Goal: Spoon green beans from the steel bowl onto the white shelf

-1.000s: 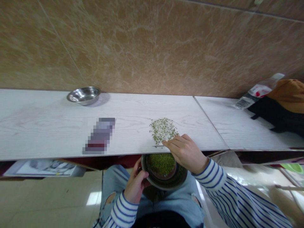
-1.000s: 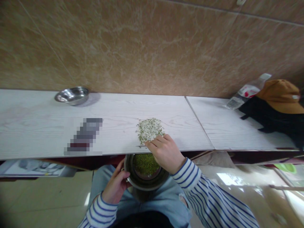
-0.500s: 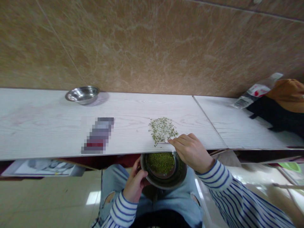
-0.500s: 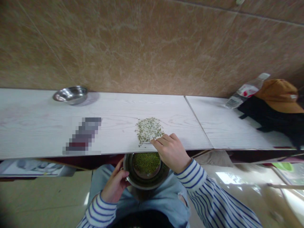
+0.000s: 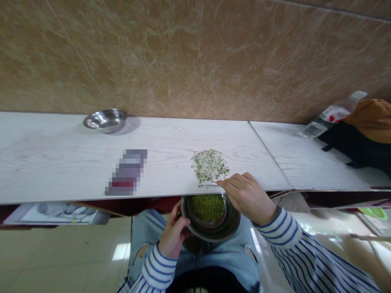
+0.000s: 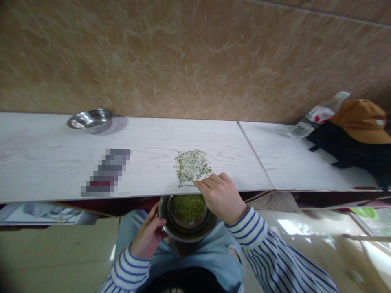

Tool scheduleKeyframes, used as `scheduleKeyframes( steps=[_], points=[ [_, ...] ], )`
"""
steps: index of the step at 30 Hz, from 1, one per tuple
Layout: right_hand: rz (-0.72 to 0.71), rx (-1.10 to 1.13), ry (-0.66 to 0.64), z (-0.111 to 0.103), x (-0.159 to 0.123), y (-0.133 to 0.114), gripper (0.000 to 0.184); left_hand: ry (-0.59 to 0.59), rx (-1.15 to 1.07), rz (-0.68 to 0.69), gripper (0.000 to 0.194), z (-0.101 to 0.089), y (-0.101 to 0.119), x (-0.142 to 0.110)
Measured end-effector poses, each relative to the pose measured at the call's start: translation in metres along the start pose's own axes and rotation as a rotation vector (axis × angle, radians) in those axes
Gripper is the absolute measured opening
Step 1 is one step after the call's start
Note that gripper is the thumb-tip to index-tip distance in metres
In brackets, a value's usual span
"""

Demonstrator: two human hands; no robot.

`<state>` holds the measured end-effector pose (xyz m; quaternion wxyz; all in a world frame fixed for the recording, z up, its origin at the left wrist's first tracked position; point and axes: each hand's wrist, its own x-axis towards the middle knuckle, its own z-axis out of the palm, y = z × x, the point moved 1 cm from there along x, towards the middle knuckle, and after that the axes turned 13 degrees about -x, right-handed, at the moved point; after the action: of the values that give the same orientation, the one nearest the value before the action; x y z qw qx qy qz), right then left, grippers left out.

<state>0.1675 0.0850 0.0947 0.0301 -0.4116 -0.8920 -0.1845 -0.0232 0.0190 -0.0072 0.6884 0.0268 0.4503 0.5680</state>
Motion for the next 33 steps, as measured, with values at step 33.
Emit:
scheduleKeyframes(
  steps=[33],
  points=[
    [-0.041, 0.074, 0.002, -0.003, 0.006, -0.03, 0.027, 0.028, -0.025, 0.031, 0.07, -0.01, 0.005, -0.003]
  ],
)
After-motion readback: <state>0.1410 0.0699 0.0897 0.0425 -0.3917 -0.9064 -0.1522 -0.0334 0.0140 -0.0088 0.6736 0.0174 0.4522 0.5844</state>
